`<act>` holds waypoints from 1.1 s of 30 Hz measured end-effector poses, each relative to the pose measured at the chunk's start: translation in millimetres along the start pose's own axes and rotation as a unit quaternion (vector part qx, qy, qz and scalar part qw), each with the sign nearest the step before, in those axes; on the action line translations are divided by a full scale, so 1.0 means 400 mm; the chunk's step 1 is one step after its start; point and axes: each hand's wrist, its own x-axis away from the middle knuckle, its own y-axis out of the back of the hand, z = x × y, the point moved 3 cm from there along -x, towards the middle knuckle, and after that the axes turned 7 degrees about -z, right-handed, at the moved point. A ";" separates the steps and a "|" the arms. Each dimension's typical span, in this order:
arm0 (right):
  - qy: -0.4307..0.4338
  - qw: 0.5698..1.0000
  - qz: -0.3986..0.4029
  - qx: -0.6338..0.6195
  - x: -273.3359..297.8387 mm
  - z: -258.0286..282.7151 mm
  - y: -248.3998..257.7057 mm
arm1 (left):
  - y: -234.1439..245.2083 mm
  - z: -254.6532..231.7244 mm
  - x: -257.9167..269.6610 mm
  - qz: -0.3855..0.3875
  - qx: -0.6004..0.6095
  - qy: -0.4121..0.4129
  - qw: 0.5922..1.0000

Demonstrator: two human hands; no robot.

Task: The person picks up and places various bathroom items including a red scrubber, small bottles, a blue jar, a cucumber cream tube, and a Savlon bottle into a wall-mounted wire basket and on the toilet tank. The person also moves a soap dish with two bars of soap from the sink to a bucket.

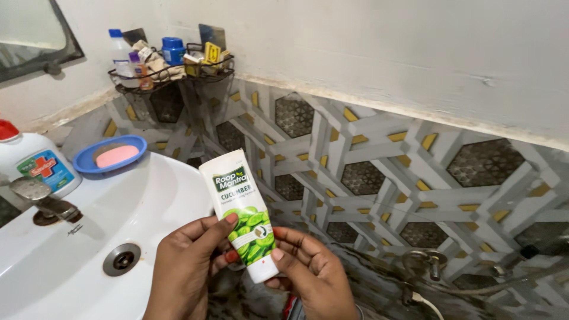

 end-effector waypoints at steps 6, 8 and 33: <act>0.006 1.000 -0.019 0.009 0.052 0.006 0.071 | -0.042 0.040 0.054 0.006 0.015 0.007 1.000; 0.006 1.000 -0.016 -0.001 0.066 0.007 0.093 | -0.052 0.058 0.066 -0.005 0.006 0.010 1.000; 0.134 0.986 -0.046 -0.092 0.131 -0.022 0.281 | -0.210 0.140 0.119 0.098 -0.077 0.022 0.992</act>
